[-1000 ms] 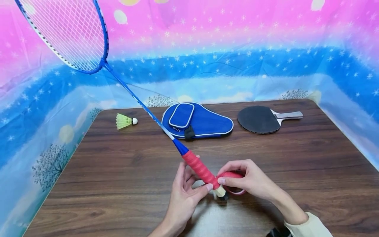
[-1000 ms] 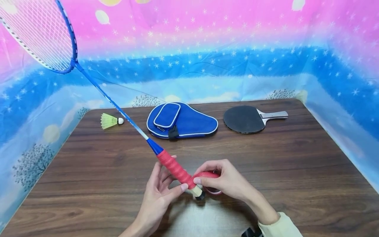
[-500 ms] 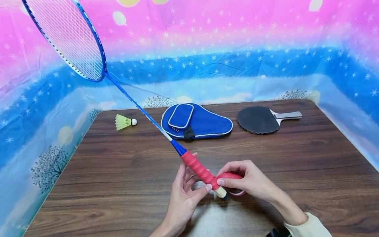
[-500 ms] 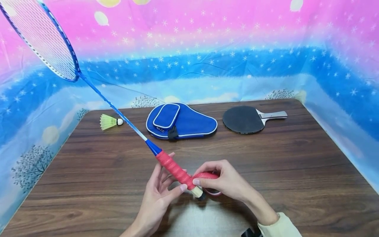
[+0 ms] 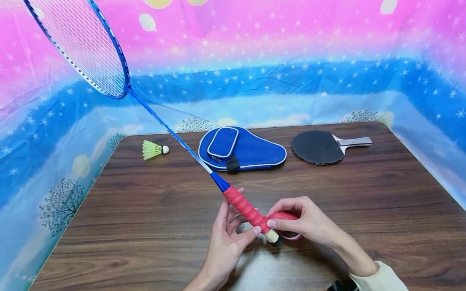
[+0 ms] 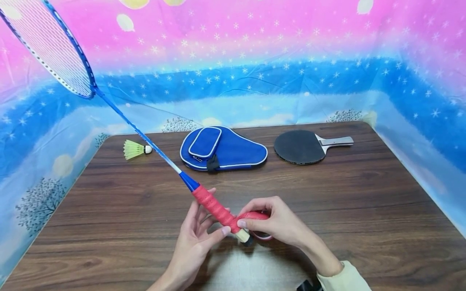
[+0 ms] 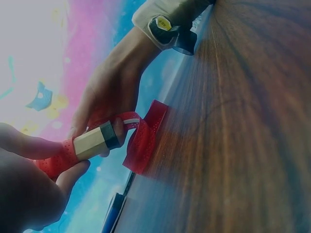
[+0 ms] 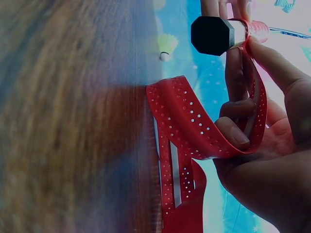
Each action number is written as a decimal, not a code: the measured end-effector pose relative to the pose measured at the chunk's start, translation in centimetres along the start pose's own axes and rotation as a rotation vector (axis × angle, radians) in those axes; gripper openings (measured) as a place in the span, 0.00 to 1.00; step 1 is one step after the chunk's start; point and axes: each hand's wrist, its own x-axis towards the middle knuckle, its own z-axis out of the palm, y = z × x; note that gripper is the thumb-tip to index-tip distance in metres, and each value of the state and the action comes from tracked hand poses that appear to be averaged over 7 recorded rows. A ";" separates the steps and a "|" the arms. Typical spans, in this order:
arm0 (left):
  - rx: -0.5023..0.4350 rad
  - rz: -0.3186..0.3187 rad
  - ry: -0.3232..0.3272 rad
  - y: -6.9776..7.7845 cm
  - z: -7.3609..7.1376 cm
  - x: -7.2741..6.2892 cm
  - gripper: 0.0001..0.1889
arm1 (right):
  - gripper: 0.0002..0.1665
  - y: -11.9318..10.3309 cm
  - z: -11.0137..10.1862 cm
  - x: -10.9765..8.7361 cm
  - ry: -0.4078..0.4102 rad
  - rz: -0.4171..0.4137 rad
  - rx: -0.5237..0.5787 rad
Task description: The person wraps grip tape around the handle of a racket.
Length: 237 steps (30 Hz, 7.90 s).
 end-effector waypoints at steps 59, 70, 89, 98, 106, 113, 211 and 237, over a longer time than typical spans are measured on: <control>-0.032 -0.153 -0.059 -0.8 0.4 -0.4 0.37 | 0.07 -0.2 -0.8 -0.3 -0.176 0.003 0.009; -0.027 -0.187 -0.014 -0.6 0.5 -0.4 0.37 | 0.07 -0.3 -1.1 -0.4 -0.183 0.012 -0.014; -0.126 -0.275 -0.012 -0.2 0.3 -0.2 0.43 | 0.07 -0.4 -0.9 -0.3 -0.178 0.021 0.049; -0.102 -0.255 -0.026 0.1 0.4 -0.3 0.40 | 0.06 -0.6 -1.0 -0.4 -0.198 0.024 0.046; -0.062 -0.247 -0.037 0.4 0.3 -0.3 0.41 | 0.05 -0.6 -1.0 -0.4 -0.242 0.009 0.037; -0.038 -0.277 -0.013 0.8 0.4 -0.3 0.40 | 0.05 -0.5 -1.5 -0.5 -0.255 -0.024 0.042; -0.335 -0.175 -0.064 0.3 1.0 -0.4 0.39 | 0.16 -0.8 -2.0 -0.7 -0.152 0.305 0.221; -0.096 -0.104 -0.101 -0.4 0.5 -0.3 0.38 | 0.15 -0.3 -1.9 -0.5 -0.273 0.209 0.269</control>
